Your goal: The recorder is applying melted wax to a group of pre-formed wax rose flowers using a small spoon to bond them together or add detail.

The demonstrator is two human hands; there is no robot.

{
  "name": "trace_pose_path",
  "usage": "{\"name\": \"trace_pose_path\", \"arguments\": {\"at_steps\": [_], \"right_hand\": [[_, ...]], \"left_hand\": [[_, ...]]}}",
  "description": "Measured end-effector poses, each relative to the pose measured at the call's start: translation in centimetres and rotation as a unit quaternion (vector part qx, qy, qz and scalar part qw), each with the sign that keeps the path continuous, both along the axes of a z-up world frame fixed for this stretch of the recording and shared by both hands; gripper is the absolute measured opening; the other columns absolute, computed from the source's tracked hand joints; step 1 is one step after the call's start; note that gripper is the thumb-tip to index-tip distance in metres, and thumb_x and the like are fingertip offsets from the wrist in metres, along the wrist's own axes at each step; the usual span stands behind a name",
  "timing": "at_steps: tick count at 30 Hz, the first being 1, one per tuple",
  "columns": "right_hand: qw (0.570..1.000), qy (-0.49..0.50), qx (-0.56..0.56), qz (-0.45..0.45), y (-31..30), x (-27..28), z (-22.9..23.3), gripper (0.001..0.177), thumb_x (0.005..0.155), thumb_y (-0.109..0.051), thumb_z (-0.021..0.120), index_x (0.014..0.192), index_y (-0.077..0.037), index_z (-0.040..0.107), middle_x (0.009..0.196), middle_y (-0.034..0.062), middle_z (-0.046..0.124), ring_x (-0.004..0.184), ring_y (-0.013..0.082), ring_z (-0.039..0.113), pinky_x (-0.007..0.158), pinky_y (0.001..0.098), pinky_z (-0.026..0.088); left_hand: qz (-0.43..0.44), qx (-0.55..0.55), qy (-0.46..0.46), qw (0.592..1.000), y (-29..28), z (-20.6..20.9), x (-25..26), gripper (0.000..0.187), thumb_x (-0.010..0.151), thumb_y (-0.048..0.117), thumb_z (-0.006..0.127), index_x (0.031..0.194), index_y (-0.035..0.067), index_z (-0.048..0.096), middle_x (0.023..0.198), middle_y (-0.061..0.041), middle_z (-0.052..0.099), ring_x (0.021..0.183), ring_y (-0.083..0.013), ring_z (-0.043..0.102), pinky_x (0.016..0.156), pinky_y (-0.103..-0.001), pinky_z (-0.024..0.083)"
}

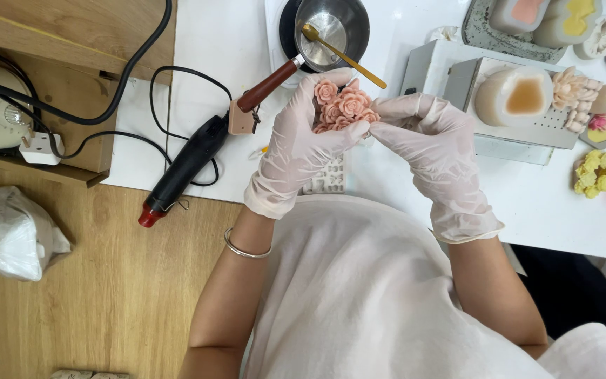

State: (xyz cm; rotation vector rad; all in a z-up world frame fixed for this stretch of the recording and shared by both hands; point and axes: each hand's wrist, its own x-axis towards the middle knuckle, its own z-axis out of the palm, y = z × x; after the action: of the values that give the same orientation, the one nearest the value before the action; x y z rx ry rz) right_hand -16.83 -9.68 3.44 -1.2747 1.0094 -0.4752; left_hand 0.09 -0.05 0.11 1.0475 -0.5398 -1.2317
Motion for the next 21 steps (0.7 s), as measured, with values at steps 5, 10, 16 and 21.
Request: {"name": "trace_pose_path", "arguments": {"at_steps": [5,10,16,21], "right_hand": [[1.0,0.005,0.008,-0.008,-0.1,0.3,-0.1,0.021,0.088,0.004,0.08,0.107,0.002,0.072,0.106,0.0103,0.076,0.093,0.0117,0.071,0.085,0.0241,0.059],[1.0,-0.014,0.005,-0.026,-0.4,0.2,0.2,0.019,0.093,-0.005,0.077,0.109,0.003,0.071,0.104,0.0116,0.076,0.09,0.0128,0.071,0.084,0.0259,0.06],[0.995,0.01,-0.022,-0.101,-1.9,-0.6,-1.6,0.025,0.1,-0.019,0.073,0.112,0.002,0.068,0.098,0.0104,0.075,0.083,0.0144,0.07,0.077,0.0267,0.058],[0.98,0.105,-0.162,-0.048,-2.6,-0.1,-5.4,0.042,0.103,-0.023,0.077,0.132,0.0,0.057,0.108,0.0073,0.067,0.093,0.0127,0.064,0.081,0.025,0.056]], "left_hand": [[-0.001,-0.005,0.047,0.999,-0.3,-1.0,-0.1,0.05,0.091,0.002,0.078,0.135,-0.001,0.055,0.121,-0.007,0.065,0.105,-0.0121,0.069,0.091,-0.028,0.063],[0.004,0.005,0.137,0.991,-0.2,-1.4,0.1,0.049,0.091,0.004,0.078,0.134,-0.001,0.056,0.119,-0.007,0.067,0.108,-0.0118,0.068,0.097,-0.028,0.061],[0.012,0.022,0.149,0.988,0.1,-1.5,0.8,0.047,0.092,0.008,0.077,0.133,-0.002,0.058,0.12,-0.007,0.069,0.109,-0.0121,0.068,0.101,-0.03,0.057],[-0.006,-0.017,0.336,0.942,1.0,-3.8,1.8,0.051,0.098,0.018,0.079,0.136,-0.007,0.057,0.122,-0.013,0.065,0.114,-0.0204,0.063,0.113,-0.037,0.054]]}}
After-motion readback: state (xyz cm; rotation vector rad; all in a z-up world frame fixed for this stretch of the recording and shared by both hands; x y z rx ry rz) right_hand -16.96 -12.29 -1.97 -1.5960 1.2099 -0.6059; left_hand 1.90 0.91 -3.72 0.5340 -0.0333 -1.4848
